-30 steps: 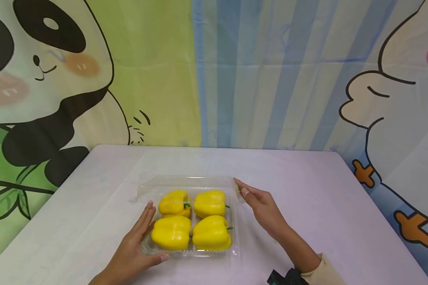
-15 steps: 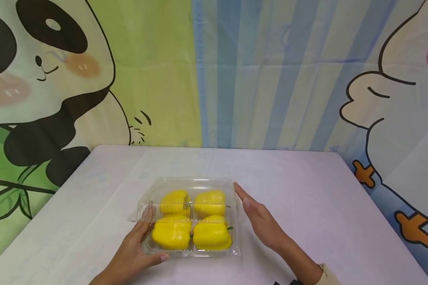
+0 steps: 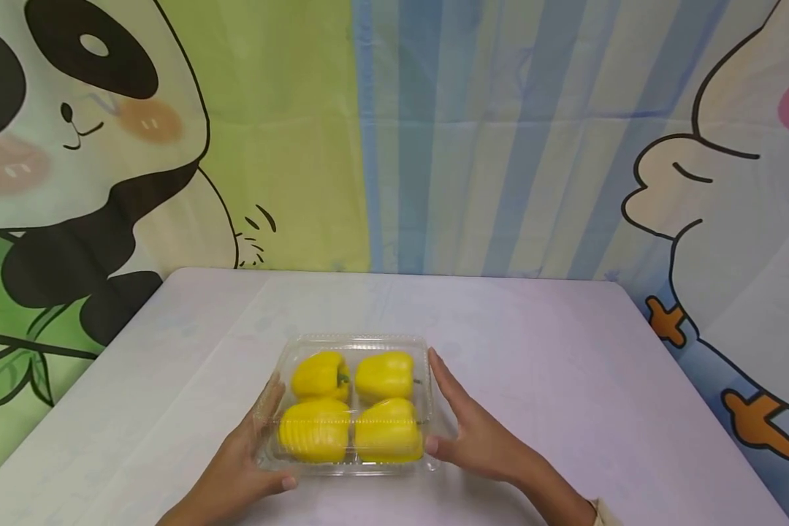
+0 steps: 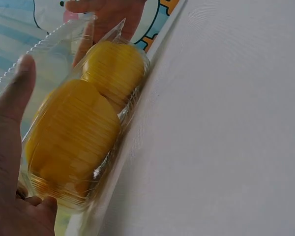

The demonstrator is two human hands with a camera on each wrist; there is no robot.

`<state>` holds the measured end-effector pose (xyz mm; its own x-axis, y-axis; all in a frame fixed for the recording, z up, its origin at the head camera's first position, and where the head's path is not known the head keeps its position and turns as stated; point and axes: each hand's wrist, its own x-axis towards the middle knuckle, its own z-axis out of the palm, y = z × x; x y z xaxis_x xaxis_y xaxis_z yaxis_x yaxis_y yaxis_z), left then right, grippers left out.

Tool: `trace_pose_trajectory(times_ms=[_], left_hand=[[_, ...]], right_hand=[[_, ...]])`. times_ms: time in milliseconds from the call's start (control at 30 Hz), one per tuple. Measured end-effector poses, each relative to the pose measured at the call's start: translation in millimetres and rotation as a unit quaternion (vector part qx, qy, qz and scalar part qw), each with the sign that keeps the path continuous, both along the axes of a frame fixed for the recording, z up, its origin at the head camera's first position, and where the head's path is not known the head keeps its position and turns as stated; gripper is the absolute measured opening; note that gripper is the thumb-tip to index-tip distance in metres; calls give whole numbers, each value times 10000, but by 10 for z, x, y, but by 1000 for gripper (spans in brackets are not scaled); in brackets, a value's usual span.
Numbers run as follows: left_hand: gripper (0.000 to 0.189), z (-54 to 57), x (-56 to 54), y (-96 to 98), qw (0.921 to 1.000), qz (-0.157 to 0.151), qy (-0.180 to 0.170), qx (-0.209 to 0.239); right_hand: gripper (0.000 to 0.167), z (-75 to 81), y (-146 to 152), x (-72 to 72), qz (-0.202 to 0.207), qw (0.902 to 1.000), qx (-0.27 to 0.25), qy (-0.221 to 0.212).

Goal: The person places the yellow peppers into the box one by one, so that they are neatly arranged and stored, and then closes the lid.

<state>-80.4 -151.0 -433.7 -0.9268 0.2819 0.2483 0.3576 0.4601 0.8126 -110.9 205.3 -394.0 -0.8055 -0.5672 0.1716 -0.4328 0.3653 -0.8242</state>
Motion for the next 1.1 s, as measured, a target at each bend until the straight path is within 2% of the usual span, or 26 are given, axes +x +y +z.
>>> trace_pose_trajectory(times_ms=[133, 233, 333, 467, 567, 700, 933, 1100], left_hand=[[97, -4, -5, -61, 9983, -408, 392, 151], [75, 6, -2, -104, 9938, -689, 341, 799], [60, 21, -5, -133, 9832, -759, -158, 1650], [79, 59, 4, -112, 9722, -455, -794, 2154], [89, 66, 15, -88, 9744, -259, -875, 2054], [94, 65, 21, -66, 9750, -152, -938, 2009], [106, 93, 16, -32, 9693, 131, -1537, 1914], [106, 132, 19, -41, 9668, 317, -1896, 1684]], right_hand=[[95, -19, -13, 0, -97, 9997, 184, -101], [97, -17, -16, -5, -137, 9994, 314, -100], [96, -2, -13, -9, -144, 9991, 387, -49], [95, 4, 1, -11, -78, 9991, 419, -58], [96, -8, 24, -10, -27, 9987, 488, -144], [98, -26, 57, 1, -13, 9978, 643, -145], [100, -24, 108, 28, -65, 9953, 970, -2], [91, -8, 152, 33, -63, 9939, 1042, -363]])
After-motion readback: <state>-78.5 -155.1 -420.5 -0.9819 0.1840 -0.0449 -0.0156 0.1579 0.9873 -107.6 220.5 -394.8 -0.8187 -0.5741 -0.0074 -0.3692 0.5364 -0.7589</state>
